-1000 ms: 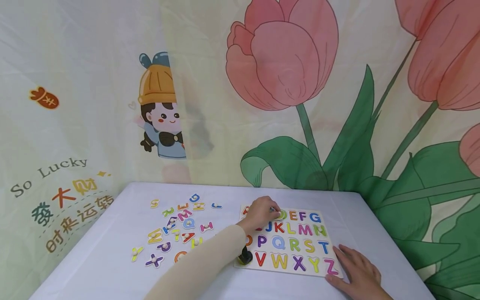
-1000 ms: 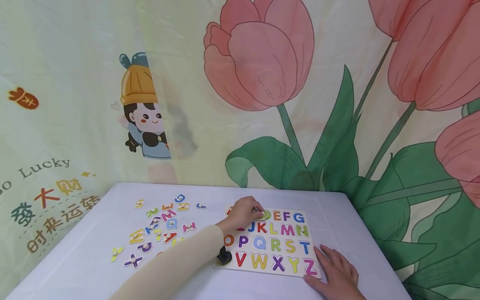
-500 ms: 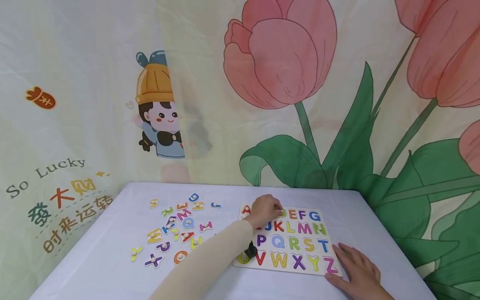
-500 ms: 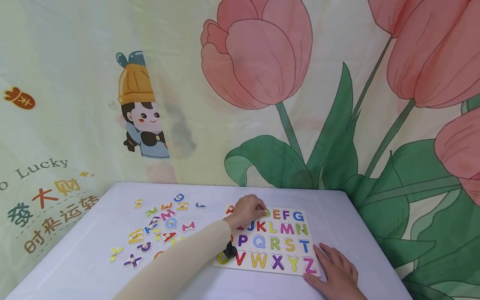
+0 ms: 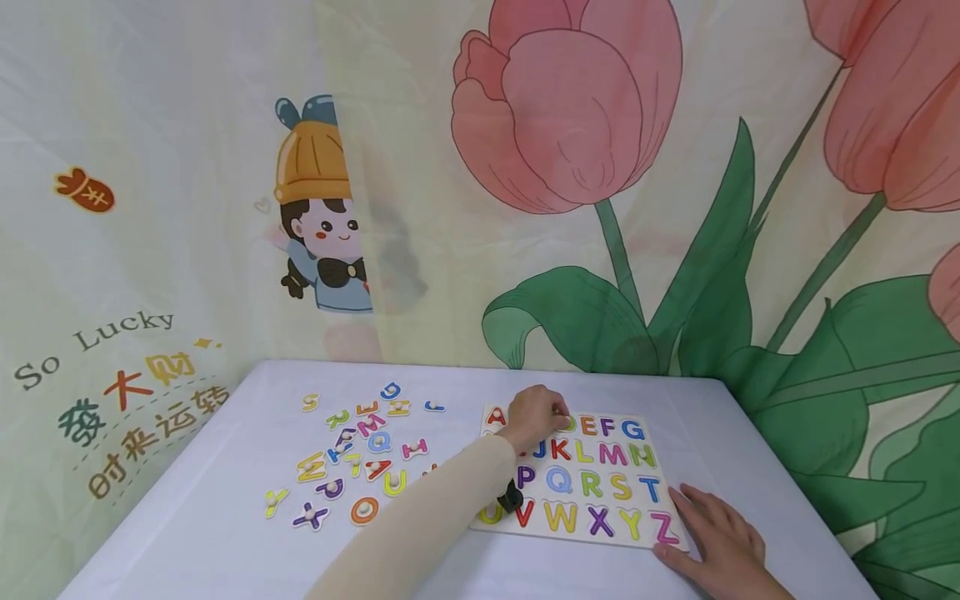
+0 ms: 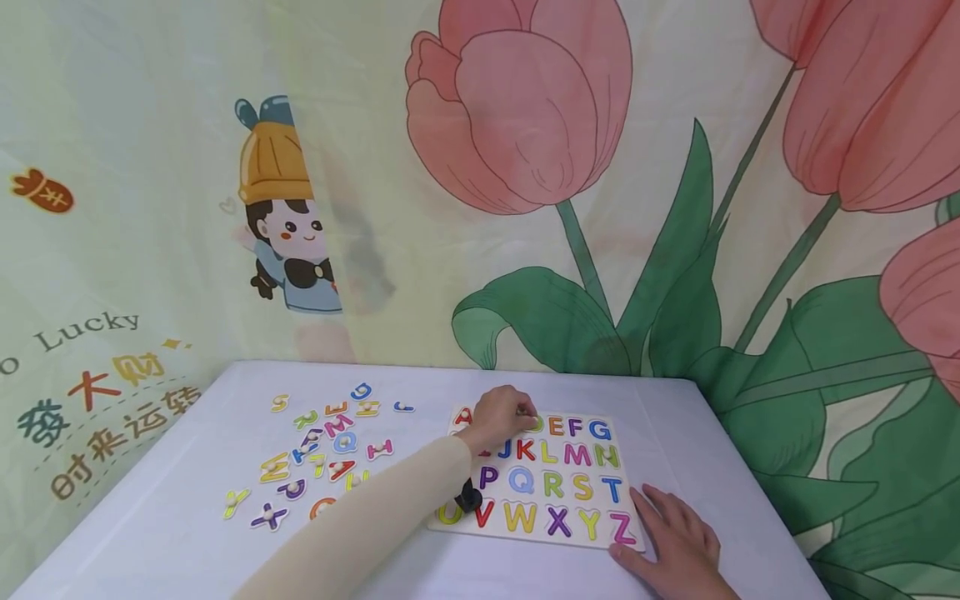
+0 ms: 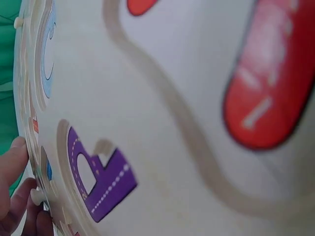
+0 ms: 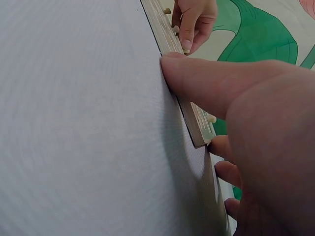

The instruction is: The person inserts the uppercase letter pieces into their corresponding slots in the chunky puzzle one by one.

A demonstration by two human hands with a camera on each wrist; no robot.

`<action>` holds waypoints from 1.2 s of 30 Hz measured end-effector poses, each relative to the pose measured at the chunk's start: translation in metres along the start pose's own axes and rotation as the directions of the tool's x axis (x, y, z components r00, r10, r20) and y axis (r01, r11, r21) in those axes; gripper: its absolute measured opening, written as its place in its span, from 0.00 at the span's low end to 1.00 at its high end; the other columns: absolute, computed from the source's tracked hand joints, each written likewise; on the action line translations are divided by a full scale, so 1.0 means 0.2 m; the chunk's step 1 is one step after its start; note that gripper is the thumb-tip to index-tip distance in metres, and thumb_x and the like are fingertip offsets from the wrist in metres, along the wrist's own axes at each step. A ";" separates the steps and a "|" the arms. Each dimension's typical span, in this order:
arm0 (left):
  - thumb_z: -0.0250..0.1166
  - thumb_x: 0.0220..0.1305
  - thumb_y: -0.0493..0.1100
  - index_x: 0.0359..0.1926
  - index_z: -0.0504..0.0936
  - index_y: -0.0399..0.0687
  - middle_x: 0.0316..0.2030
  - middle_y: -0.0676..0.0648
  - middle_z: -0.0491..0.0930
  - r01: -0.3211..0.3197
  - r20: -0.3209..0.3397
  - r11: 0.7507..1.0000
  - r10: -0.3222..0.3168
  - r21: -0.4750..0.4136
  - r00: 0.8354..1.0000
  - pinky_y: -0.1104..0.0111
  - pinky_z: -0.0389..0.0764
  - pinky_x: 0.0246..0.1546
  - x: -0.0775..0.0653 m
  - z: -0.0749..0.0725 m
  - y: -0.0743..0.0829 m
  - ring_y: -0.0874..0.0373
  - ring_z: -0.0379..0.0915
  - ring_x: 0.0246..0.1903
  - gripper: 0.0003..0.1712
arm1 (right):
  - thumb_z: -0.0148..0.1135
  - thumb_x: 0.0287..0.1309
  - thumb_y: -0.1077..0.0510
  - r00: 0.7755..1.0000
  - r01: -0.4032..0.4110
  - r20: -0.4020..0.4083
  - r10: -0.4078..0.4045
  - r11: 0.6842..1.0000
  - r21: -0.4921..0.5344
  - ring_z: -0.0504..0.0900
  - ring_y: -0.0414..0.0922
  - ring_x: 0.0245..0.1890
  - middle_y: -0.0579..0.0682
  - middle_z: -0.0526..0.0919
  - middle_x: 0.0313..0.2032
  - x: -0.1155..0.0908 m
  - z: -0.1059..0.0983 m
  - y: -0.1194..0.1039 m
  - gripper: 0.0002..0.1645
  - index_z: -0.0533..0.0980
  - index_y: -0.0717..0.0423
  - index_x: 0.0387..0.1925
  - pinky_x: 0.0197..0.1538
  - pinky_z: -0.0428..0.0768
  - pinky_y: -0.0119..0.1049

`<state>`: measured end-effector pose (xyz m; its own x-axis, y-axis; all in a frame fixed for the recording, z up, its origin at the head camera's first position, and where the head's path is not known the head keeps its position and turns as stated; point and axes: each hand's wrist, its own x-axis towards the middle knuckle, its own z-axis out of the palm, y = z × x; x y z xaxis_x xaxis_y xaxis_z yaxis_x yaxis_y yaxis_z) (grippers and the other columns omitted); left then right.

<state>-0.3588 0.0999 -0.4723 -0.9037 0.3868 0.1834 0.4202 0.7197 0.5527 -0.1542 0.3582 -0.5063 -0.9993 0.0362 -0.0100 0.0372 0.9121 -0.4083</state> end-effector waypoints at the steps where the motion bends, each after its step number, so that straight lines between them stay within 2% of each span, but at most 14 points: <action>1: 0.76 0.68 0.50 0.33 0.90 0.59 0.33 0.59 0.76 0.000 -0.001 1.000 0.000 0.000 1.000 0.69 0.74 0.44 0.00 0.00 0.00 0.65 0.70 0.36 0.06 | 0.70 0.59 0.27 1.000 -0.001 -0.001 0.001 1.000 -0.001 0.50 0.77 0.69 0.70 0.58 0.75 0.00 0.00 0.00 0.63 0.62 0.65 0.79 0.59 0.49 0.85; 12: 0.76 0.67 0.51 0.29 0.88 0.59 0.30 0.59 0.75 -0.003 -0.016 1.000 0.003 -0.009 1.000 0.69 0.74 0.41 0.01 0.01 0.00 0.65 0.70 0.34 0.10 | 0.70 0.58 0.27 1.000 -0.011 -0.003 0.011 1.000 0.011 0.49 0.77 0.69 0.69 0.57 0.76 0.00 -0.01 -0.01 0.64 0.61 0.64 0.79 0.59 0.47 0.85; 21: 0.79 0.63 0.53 0.28 0.88 0.63 0.27 0.62 0.78 0.075 -0.019 0.990 -0.078 -0.116 0.997 0.66 0.75 0.43 0.06 0.07 -0.07 0.65 0.72 0.34 0.09 | 0.71 0.58 0.27 1.000 0.002 -0.019 -0.002 1.000 0.007 0.50 0.76 0.69 0.69 0.58 0.75 0.00 0.00 -0.01 0.63 0.63 0.64 0.78 0.59 0.49 0.84; 27: 0.78 0.64 0.52 0.33 0.91 0.62 0.29 0.62 0.80 0.105 0.041 0.979 -0.100 -0.175 0.994 0.68 0.75 0.44 0.06 0.06 -0.09 0.65 0.74 0.35 0.05 | 0.71 0.58 0.28 1.000 0.000 -0.017 0.000 1.000 0.007 0.50 0.77 0.69 0.70 0.58 0.75 0.00 0.01 0.00 0.63 0.63 0.65 0.78 0.59 0.49 0.84; 31: 0.78 0.65 0.49 0.37 0.93 0.59 0.33 0.61 0.79 0.099 0.076 0.977 -0.086 -0.188 0.993 0.69 0.76 0.44 0.04 0.03 -0.09 0.65 0.73 0.37 0.02 | 0.71 0.57 0.27 1.000 -0.007 -0.015 0.007 1.000 0.007 0.50 0.77 0.69 0.69 0.57 0.75 0.00 0.01 0.00 0.63 0.62 0.64 0.79 0.59 0.48 0.84; 36: 0.79 0.63 0.47 0.38 0.94 0.59 0.34 0.61 0.79 0.107 0.078 0.971 -0.092 -0.216 0.993 0.68 0.75 0.46 0.05 0.04 -0.10 0.66 0.73 0.38 0.03 | 0.70 0.57 0.26 1.000 -0.018 -0.009 0.018 1.000 0.002 0.49 0.77 0.69 0.69 0.57 0.76 0.00 0.00 -0.01 0.64 0.62 0.63 0.79 0.59 0.48 0.84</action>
<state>-0.3765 0.0931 -0.4879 -0.9295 0.3625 0.0681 0.2935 0.6152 0.7317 -0.1541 0.3563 -0.5065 -0.9984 0.0563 -0.0096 0.0553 0.9107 -0.4094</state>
